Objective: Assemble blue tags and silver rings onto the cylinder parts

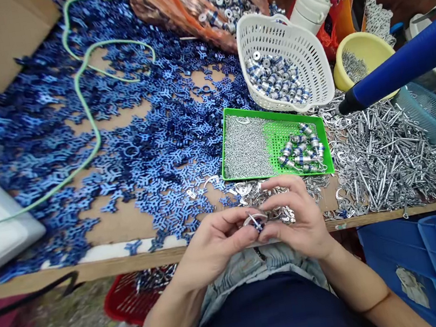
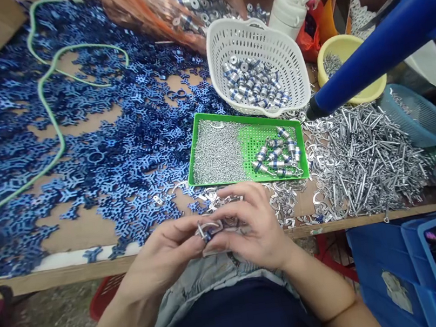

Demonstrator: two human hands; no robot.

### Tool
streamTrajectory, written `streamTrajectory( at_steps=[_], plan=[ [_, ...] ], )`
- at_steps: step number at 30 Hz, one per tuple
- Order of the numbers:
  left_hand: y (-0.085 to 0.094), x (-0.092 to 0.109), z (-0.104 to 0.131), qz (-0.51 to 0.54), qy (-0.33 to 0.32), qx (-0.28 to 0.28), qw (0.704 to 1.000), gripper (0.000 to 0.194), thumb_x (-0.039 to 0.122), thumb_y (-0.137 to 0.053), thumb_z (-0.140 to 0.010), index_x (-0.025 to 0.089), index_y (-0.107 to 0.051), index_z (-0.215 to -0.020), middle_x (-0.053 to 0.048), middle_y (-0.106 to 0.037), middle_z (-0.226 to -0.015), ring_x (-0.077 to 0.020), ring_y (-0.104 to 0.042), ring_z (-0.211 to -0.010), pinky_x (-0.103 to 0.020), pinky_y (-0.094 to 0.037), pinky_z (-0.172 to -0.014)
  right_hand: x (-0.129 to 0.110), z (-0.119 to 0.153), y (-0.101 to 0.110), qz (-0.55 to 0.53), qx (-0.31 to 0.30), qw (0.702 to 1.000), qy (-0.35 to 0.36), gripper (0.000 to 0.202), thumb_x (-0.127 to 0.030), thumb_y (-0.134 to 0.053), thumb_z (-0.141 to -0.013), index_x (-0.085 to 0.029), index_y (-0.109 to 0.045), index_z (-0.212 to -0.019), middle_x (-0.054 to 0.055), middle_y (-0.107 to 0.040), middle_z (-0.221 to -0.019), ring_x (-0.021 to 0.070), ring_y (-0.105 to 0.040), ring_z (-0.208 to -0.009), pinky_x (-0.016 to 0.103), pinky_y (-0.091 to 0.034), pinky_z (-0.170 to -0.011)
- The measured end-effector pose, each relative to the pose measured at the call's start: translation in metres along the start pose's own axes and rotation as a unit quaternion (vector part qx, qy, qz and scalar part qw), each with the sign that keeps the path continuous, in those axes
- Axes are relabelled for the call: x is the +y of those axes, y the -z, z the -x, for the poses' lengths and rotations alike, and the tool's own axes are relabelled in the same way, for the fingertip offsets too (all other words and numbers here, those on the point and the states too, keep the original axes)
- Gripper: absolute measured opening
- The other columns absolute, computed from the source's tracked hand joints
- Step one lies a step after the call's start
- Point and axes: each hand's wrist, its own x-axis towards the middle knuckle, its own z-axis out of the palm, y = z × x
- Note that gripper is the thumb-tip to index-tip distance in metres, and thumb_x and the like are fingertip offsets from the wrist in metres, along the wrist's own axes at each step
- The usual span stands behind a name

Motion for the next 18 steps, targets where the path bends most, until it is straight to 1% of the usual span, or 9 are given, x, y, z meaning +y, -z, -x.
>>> streamTrajectory(
  at_steps=[1,3,5,6,9,11,13,16,18],
  plan=[
    [-0.001,0.001,-0.001,0.012,0.002,0.018,1.0,0.021,0.026,-0.079,-0.061,0.016,-0.073,-0.078,-0.004,-0.071,-0.069,-0.0132,-0.065,-0.061,-0.021,-0.053,-0.06,0.005,0.0,0.006,0.007,0.014,1.0,-0.013,0.024,-0.036,-0.067,-0.075,-0.026,-0.061,-0.096,0.004,-0.058,-0.107,0.0205,-0.053,-0.102,0.042,-0.043,-0.088],
    [-0.001,0.003,-0.002,0.04,0.013,0.059,0.997,0.025,0.028,-0.082,-0.056,0.016,-0.072,-0.075,-0.003,-0.07,-0.065,-0.0152,-0.066,-0.057,-0.023,-0.054,-0.057,0.022,0.001,0.024,0.064,0.083,0.993,-0.05,0.018,-0.032,-0.063,-0.079,-0.027,-0.061,-0.097,0.003,-0.06,-0.103,0.0206,-0.054,-0.1,0.043,-0.043,-0.087],
    [0.001,0.005,-0.003,0.061,0.023,0.091,0.994,0.029,0.029,-0.084,-0.052,0.017,-0.072,-0.076,-0.002,-0.071,-0.064,-0.0163,-0.067,-0.054,-0.023,-0.055,-0.054,0.043,0.002,0.047,0.193,0.171,0.96,-0.11,0.014,-0.028,-0.057,-0.083,-0.026,-0.064,-0.095,0.004,-0.06,-0.095,0.0216,-0.053,-0.095,0.043,-0.043,-0.083],
    [0.002,0.007,-0.004,0.065,0.022,0.099,0.993,0.03,0.03,-0.085,-0.051,0.017,-0.072,-0.075,-0.002,-0.071,-0.065,-0.0162,-0.067,-0.055,-0.023,-0.055,-0.054,0.053,0.004,0.058,0.267,0.17,0.938,-0.143,0.016,-0.029,-0.056,-0.083,-0.025,-0.065,-0.095,0.005,-0.06,-0.093,0.0233,-0.051,-0.094,0.043,-0.042,-0.08],
    [0.002,0.009,-0.006,0.058,-0.006,0.105,0.993,0.029,0.031,-0.085,-0.051,0.018,-0.072,-0.074,-0.001,-0.071,-0.065,-0.0147,-0.067,-0.056,-0.022,-0.057,-0.057,0.076,0.007,0.078,0.368,0.066,0.911,-0.177,0.022,-0.032,-0.056,-0.082,-0.022,-0.066,-0.098,0.007,-0.061,-0.089,0.0247,-0.05,-0.087,0.04,-0.042,-0.074],
    [0.0,0.011,-0.008,0.056,-0.027,0.104,0.993,0.03,0.032,-0.085,-0.05,0.017,-0.072,-0.073,-0.001,-0.071,-0.065,-0.0139,-0.066,-0.057,-0.022,-0.057,-0.058,0.082,0.008,0.08,0.384,0.031,0.909,-0.157,0.022,-0.031,-0.054,-0.084,-0.021,-0.067,-0.099,0.007,-0.063,-0.086,0.0237,-0.051,-0.083,0.038,-0.042,-0.071],
    [-0.003,0.012,-0.009,0.058,-0.039,0.109,0.992,0.031,0.033,-0.085,-0.049,0.017,-0.072,-0.072,-0.001,-0.07,-0.063,-0.0133,-0.065,-0.055,-0.022,-0.056,-0.056,0.083,0.009,0.076,0.387,0.044,0.911,-0.132,0.021,-0.029,-0.052,-0.085,-0.02,-0.068,-0.096,0.007,-0.065,-0.083,0.023,-0.053,-0.08,0.038,-0.042,-0.07],
    [-0.006,0.014,-0.009,0.058,-0.047,0.125,0.989,0.032,0.033,-0.086,-0.047,0.017,-0.072,-0.071,-0.001,-0.07,-0.062,-0.0126,-0.064,-0.054,-0.024,-0.056,-0.056,0.082,0.011,0.069,0.319,0.104,0.933,-0.13,0.016,-0.028,-0.057,-0.081,-0.021,-0.071,-0.086,0.006,-0.068,-0.081,0.0218,-0.057,-0.079,0.038,-0.045,-0.072],
    [-0.007,0.014,-0.01,0.058,-0.052,0.131,0.988,0.033,0.034,-0.086,-0.047,0.017,-0.072,-0.071,-0.001,-0.069,-0.062,-0.0122,-0.063,-0.055,-0.023,-0.055,-0.055,0.08,0.014,0.065,0.207,0.17,0.948,-0.172,0.012,-0.029,-0.064,-0.075,-0.021,-0.071,-0.081,0.005,-0.07,-0.08,0.0207,-0.061,-0.077,0.038,-0.047,-0.072]
  ],
)
